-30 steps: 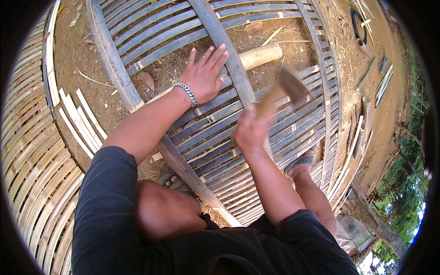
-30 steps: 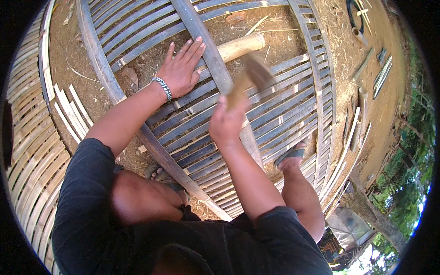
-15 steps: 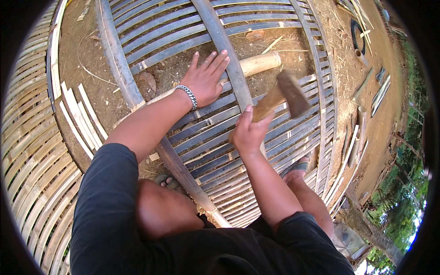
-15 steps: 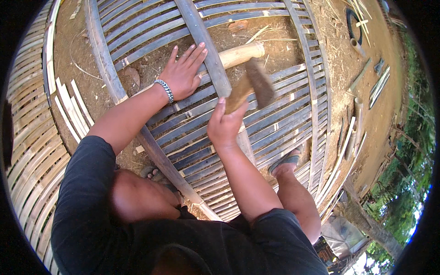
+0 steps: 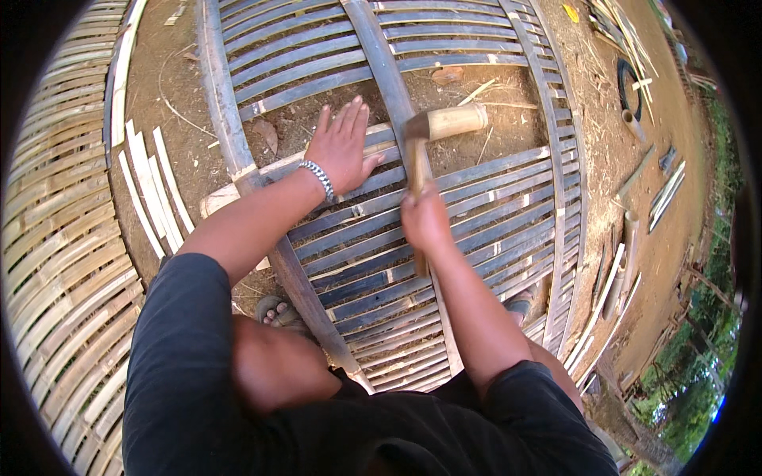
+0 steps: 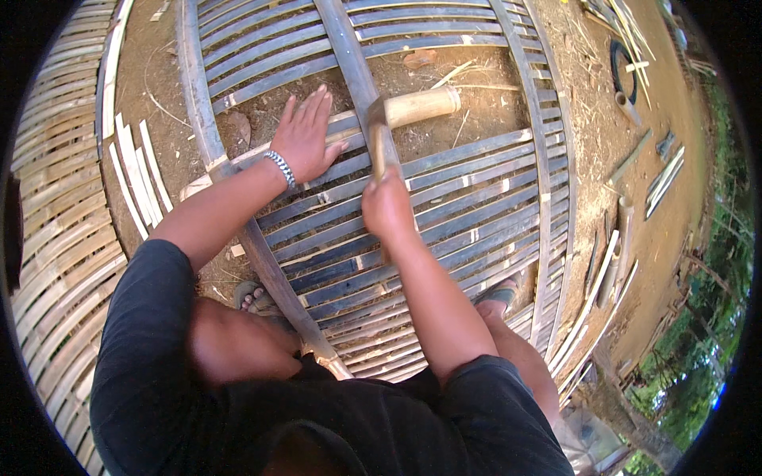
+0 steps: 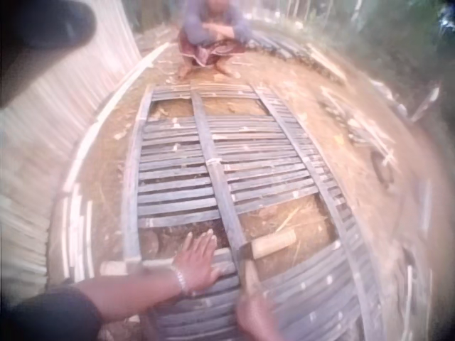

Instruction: The person builds a bamboo structure by aligning horizontal bamboo slats across vertical supports and securing them with nails using a hammer.

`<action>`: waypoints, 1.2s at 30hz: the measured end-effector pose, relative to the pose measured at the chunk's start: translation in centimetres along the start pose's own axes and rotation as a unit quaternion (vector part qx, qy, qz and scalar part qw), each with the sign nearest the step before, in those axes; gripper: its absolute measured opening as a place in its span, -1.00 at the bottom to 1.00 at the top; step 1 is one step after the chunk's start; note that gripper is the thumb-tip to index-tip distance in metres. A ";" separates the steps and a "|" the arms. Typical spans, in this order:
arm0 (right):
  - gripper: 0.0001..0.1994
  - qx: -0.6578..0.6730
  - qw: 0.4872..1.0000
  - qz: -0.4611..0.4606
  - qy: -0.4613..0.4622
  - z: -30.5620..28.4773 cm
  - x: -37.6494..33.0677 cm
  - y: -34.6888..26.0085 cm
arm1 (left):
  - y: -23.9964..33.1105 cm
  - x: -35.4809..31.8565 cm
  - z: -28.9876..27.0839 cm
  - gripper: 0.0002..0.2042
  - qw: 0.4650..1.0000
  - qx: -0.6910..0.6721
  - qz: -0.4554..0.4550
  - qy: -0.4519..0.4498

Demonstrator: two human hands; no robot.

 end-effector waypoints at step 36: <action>-0.59 -0.031 0.987 0.050 -0.148 -14.8 1.5 9.1 | -1.6 -22.6 1.3 -0.19 0.724 -0.163 -0.668 0.054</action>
Point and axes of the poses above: each hand's wrist, its own x-axis towards the middle knuckle, its own z-axis out of the palm, y = z × x, the point moved 3 cm from there along x, towards the middle knuckle, and after that the axes turned 9 degrees about y, right-handed, at the moved point
